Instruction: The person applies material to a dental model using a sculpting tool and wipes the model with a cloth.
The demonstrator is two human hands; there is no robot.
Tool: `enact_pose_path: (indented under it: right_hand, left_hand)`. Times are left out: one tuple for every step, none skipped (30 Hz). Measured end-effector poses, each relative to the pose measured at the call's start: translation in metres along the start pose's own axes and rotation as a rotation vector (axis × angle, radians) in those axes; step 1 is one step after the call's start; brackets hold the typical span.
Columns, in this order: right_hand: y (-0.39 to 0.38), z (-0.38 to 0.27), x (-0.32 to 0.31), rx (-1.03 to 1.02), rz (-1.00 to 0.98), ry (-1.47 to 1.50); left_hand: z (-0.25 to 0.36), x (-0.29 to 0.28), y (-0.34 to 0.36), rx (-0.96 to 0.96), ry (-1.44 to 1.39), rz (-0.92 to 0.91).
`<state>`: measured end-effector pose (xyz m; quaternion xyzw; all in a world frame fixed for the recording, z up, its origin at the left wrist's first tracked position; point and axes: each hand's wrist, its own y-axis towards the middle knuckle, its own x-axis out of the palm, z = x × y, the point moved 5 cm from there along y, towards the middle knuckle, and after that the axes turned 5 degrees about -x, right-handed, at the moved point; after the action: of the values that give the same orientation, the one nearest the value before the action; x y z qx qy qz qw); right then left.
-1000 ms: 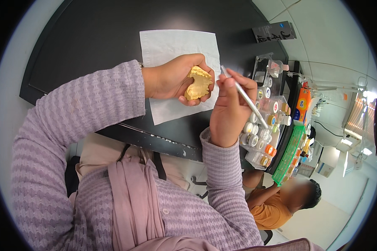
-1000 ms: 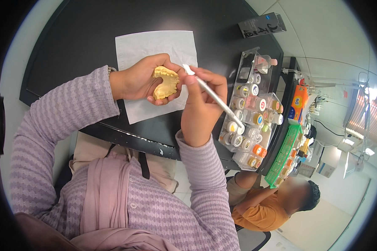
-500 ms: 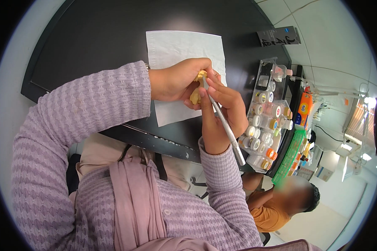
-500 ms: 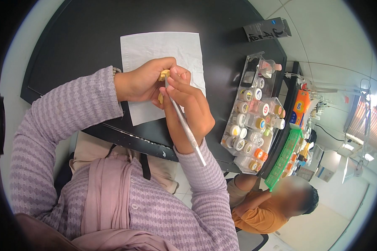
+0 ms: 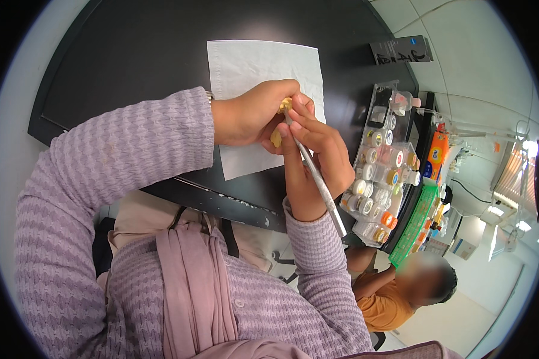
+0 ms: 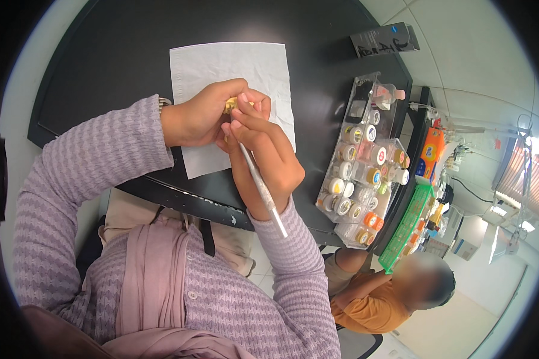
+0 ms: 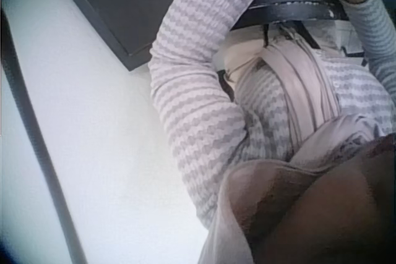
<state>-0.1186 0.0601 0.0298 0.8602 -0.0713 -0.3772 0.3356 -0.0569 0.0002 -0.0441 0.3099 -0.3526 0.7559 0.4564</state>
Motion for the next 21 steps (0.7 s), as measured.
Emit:
enact_pose_path:
  right_hand:
    - [-0.0022,0.0021,-0.0002,0.021,0.014,0.022]
    - [-0.0035,0.004,-0.0003,0.041,0.027,0.045]
    - [-0.0037,0.0043,-0.0009,0.042,0.036,0.045]
    - [-0.0038,0.0046,-0.0014,0.042,0.045,0.045]
    - [-0.0039,0.0045,-0.0016,0.042,0.053,0.047]
    - [-0.0035,0.0038,-0.0016,0.037,0.05,0.034]
    - [-0.0028,0.0028,-0.0015,0.031,0.046,0.021]
    - [-0.002,0.0017,-0.0013,0.024,0.042,0.009]
    - [-0.0012,0.0006,-0.0006,0.02,0.001,0.002]
    - [-0.0006,-0.0007,-0.0011,0.016,-0.04,-0.004]
    - [-0.0007,-0.0012,-0.0007,0.013,-0.079,-0.012]
    - [-0.0019,0.0001,-0.0008,0.034,-0.07,0.006]
    - [-0.0036,0.0018,-0.0005,0.056,-0.061,0.025]
    - [-0.0049,0.0032,-0.0006,0.078,-0.051,0.043]
    - [-0.0048,0.0029,-0.0012,0.074,-0.043,0.044]
    - [-0.0042,0.0024,-0.0016,0.07,-0.035,0.044]
    - [-0.0038,0.002,-0.0019,0.064,-0.028,0.046]
    - [-0.0036,0.0027,-0.0018,0.06,-0.004,0.042]
    - [-0.0034,0.0038,-0.0009,0.055,0.02,0.038]
    - [-0.0034,0.0045,-0.0006,0.049,0.043,0.035]
    - [-0.0038,0.0047,-0.0002,0.054,0.037,0.045]
  left_hand:
    - [0.0,0.0004,0.0001,0.006,0.005,-0.003]
    - [0.0003,0.0007,0.0,0.012,0.01,-0.005]
    - [0.0002,0.0009,-0.0002,0.01,0.022,-0.007]
    - [0.0001,0.0011,-0.0004,0.008,0.034,-0.01]
    - [0.0001,0.0013,-0.0009,0.008,0.045,-0.011]
    - [0.0002,0.0016,-0.0009,0.009,0.038,-0.007]
    - [0.0002,0.002,-0.0006,0.011,0.032,-0.003]
    - [0.0001,0.0019,-0.0008,0.013,0.024,0.001]
    - [0.0001,0.0014,-0.001,0.015,0.023,-0.003]
    - [0.0002,0.0005,-0.0011,0.017,0.021,-0.007]
    - [-0.0001,-0.0002,-0.0005,0.018,0.02,-0.013]
    - [-0.0006,-0.0016,0.0008,0.023,0.021,-0.006]
    - [-0.0014,-0.003,0.0021,0.029,0.022,0.001]
    - [-0.0012,-0.0027,0.0026,0.034,0.024,0.007]
    - [-0.0014,-0.0024,0.0025,0.028,0.028,0.001]
    - [-0.0014,-0.0025,0.002,0.022,0.033,-0.004]
    - [-0.0015,-0.002,0.0015,0.017,0.037,-0.009]
    - [-0.0016,-0.0021,0.0017,0.019,0.042,-0.005]
    - [-0.0015,-0.0022,0.0021,0.022,0.047,-0.001]
    - [-0.0008,-0.002,0.0017,0.026,0.052,0.003]
    - [-0.0009,-0.0016,0.0009,0.017,0.036,0.001]
